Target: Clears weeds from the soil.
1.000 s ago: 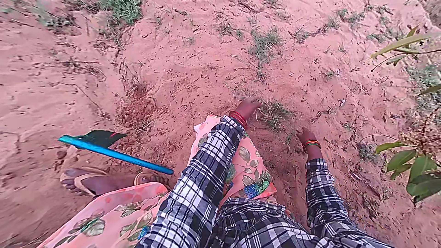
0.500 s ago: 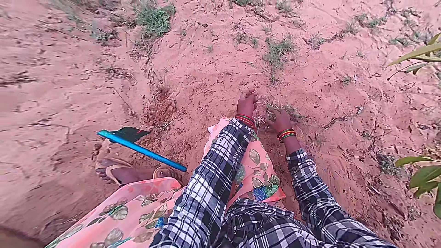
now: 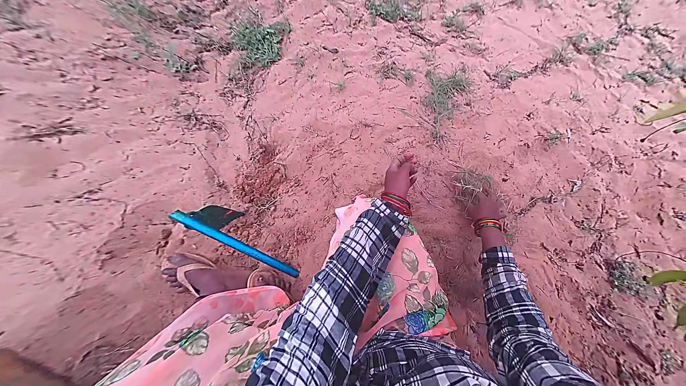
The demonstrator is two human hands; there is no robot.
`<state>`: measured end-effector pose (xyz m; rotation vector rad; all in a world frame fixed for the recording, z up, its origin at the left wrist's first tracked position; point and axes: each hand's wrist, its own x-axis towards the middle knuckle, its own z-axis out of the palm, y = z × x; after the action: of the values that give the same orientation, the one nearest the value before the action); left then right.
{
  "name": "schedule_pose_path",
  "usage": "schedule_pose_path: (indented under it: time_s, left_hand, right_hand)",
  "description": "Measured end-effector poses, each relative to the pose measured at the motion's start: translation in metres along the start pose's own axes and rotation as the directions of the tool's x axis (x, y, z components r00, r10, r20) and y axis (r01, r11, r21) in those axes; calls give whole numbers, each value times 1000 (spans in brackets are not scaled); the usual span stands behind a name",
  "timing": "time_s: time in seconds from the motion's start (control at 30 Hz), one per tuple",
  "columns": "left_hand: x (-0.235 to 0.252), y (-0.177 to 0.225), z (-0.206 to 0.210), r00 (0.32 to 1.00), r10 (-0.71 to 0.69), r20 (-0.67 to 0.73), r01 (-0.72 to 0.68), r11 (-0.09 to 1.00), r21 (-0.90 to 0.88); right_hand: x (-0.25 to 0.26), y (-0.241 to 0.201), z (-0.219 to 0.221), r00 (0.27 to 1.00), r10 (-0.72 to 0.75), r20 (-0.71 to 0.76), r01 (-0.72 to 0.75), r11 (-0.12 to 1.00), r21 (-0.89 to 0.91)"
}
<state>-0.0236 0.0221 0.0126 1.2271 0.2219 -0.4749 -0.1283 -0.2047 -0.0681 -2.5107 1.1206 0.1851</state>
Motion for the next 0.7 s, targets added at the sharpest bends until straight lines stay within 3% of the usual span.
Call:
schedule_pose_path:
  time_s: [0.1, 0.17, 0.2, 0.3, 0.37, 0.43, 0.53, 0.6, 0.7]
  left_hand:
    - [0, -1, -1, 1000, -7, -24, 7, 1000, -20]
    - [0, 0, 0, 1000, -9, -25, 9, 1000, -22]
    - [0, -1, 0, 1000, -9, -24, 9, 1000, -22]
    - [-3, -1, -1, 1000, -1, -28, 0, 1000, -13]
    - [-4, 1, -1, 999, 11, -36, -11, 1000, -2]
    - [-6, 2, -2, 998, 29, -48, -30, 1000, -7]
    - [-6, 1, -2, 996, 51, -75, -54, 998, -33]
    - [-7, 3, -2, 996, 48, -82, -52, 997, -49]
    - [-7, 4, -3, 995, 39, -93, -44, 997, -59]
  right_hand:
    - [-31, -10, 4, 963, -130, -237, 152, 985, 77]
    - [-50, -25, 24, 921, -250, -299, 283, 956, 74]
    - [-56, -34, 36, 919, -309, -245, 337, 938, 81]
    - [-54, -62, 68, 892, -403, 206, 409, 913, 18]
    - [-47, -76, 89, 864, -409, 292, 434, 900, -24]
    - [-41, -80, 103, 873, -421, 245, 435, 901, -3]
    - [-40, -80, 93, 926, -328, 186, 313, 944, 103]
    - [-44, -78, 74, 970, -240, 37, 222, 939, 264]
    - [-39, -72, 57, 974, -170, -151, 219, 883, 415]
